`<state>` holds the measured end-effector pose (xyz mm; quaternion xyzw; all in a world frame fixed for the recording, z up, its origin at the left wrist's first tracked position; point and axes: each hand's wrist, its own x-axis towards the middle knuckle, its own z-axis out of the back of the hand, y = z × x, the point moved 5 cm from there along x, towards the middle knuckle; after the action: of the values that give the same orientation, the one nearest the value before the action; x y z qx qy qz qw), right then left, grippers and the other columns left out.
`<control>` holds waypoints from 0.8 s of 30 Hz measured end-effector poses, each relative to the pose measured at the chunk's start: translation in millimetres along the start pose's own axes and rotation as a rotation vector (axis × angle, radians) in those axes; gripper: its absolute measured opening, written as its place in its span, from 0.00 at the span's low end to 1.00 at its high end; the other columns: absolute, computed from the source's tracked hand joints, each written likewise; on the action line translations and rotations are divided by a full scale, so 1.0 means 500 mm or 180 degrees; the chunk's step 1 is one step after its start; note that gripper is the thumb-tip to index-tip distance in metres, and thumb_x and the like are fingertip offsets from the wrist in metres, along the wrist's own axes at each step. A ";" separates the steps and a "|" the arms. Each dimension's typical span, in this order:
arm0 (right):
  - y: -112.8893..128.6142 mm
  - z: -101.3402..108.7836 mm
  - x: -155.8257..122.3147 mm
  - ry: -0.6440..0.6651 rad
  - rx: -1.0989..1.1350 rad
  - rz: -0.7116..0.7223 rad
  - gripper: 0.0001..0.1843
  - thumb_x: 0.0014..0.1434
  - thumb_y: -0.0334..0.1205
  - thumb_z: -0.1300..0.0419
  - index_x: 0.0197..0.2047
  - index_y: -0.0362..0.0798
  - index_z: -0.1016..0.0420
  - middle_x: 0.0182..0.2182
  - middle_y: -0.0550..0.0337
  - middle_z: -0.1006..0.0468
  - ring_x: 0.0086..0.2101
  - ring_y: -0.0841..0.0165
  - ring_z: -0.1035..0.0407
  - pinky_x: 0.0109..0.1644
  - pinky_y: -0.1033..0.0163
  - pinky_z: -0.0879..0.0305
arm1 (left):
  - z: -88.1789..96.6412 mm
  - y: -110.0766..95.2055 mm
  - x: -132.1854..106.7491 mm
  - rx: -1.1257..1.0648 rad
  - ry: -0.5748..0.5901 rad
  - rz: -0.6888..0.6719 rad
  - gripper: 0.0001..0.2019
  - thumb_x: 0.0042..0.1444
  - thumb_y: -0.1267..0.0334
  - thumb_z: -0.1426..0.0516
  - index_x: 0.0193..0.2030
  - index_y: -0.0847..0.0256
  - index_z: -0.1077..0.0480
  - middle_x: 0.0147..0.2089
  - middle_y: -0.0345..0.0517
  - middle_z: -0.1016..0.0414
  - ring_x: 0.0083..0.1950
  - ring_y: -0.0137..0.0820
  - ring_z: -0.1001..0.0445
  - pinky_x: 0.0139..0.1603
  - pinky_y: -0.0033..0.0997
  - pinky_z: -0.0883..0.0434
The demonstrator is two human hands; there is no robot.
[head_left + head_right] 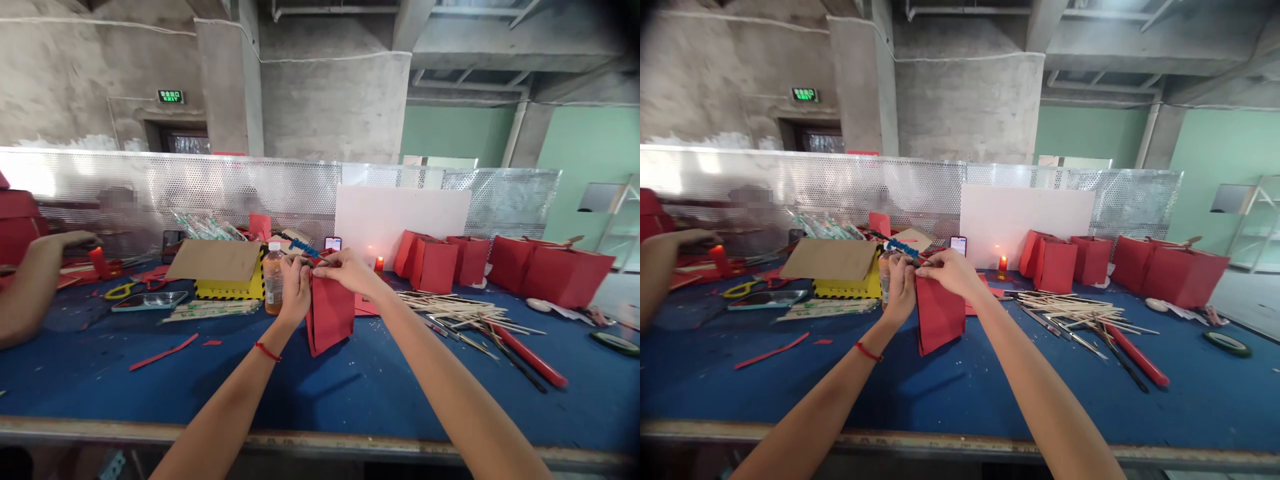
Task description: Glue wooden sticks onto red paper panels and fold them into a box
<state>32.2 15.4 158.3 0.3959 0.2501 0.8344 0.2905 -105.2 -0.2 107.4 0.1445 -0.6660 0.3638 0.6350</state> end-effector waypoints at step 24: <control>-0.018 -0.029 -0.030 -0.1034 -0.0314 0.0382 0.07 0.59 0.43 0.37 0.33 0.50 0.21 0.33 0.59 0.25 0.36 0.66 0.31 0.42 0.61 0.36 | -0.002 -0.013 -0.009 0.0222 -0.0322 0.0021 0.17 0.69 0.52 0.60 0.36 0.58 0.38 0.41 0.47 0.40 0.47 0.37 0.38 0.53 0.43 0.37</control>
<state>30.9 8.7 136.9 0.5250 0.1346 0.7866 0.2959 -99.5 -5.3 105.2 0.1826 -0.6846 0.3811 0.5940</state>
